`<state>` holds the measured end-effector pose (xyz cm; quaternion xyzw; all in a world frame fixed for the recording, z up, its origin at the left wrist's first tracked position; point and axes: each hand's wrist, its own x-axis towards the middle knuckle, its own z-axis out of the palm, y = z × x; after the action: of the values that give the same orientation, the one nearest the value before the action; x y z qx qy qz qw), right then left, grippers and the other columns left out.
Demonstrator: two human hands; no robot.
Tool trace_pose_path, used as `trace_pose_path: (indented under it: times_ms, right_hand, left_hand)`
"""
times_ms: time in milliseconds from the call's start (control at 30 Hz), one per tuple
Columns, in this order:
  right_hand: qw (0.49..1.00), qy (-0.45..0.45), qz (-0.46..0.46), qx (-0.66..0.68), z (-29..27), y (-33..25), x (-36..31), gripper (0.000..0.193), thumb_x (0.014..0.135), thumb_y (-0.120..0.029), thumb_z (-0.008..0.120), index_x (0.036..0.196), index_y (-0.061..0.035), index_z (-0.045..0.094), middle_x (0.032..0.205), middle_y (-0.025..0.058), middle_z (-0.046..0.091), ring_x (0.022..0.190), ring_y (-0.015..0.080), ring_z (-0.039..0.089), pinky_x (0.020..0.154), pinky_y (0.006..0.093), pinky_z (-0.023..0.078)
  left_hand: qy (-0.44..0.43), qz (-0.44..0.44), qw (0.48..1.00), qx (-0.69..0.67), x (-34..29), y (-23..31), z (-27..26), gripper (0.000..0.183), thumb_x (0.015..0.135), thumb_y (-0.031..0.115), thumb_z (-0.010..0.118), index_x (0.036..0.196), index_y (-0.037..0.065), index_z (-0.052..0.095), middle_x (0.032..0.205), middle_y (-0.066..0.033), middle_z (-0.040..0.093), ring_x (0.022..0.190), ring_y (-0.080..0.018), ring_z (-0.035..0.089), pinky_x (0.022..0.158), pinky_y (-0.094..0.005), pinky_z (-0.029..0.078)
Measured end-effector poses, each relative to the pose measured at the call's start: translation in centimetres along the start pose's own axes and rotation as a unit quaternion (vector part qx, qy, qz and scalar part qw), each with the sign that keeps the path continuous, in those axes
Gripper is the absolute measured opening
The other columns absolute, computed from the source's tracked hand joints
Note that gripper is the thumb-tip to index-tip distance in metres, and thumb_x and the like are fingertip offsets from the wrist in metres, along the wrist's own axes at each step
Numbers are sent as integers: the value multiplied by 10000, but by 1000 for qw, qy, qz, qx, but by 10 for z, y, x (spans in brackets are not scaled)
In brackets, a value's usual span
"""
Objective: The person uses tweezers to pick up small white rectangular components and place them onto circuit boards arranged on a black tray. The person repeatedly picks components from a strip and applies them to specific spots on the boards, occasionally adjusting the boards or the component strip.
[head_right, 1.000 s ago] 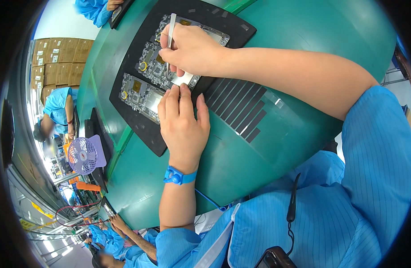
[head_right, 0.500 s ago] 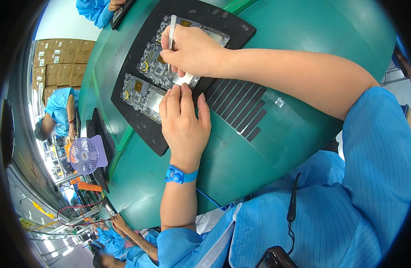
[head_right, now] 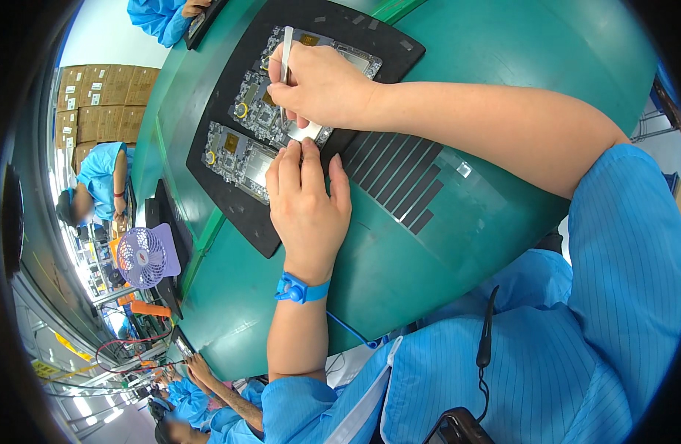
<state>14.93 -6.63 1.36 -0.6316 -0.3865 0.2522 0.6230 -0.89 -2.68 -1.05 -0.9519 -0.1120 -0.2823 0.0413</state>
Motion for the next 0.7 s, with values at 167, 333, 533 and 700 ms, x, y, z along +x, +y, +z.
trace_pose_path:
  times_ms: [167,333,533,700]
  right_hand:
    - [1000,-1,3,3,1,1,0,187,869,-134,543,971,21,519,664,105,652,549,163,648,564,296,518]
    - [1000,0,-2,-1,2,5,1,179,872,-133,541,972,15,520,662,101,652,551,164,650,567,295,519]
    - [1000,2,-8,-6,2,5,1,173,875,-135,538,974,5,520,655,96,647,557,167,654,576,303,517]
    - [999,4,-33,-2,4,11,2,148,913,-130,575,939,-46,456,636,60,608,498,96,586,475,249,463]
  left_hand:
    - [-1,-1,1000,3,0,0,0,333,805,130,692,1068,-64,631,1066,-204,600,995,-358,583,837,-409,503]
    - [-1,-1,1000,4,-1,0,0,337,806,131,691,1075,-62,628,1080,-197,597,990,-351,581,830,-408,503]
    - [-39,-26,999,-20,2,1,-5,350,806,151,683,1073,-65,616,1185,-252,542,1011,-374,555,799,-394,519]
    - [-25,-15,999,-34,4,-4,-3,354,785,150,691,1055,-60,599,1214,-306,507,1036,-414,521,848,-441,479]
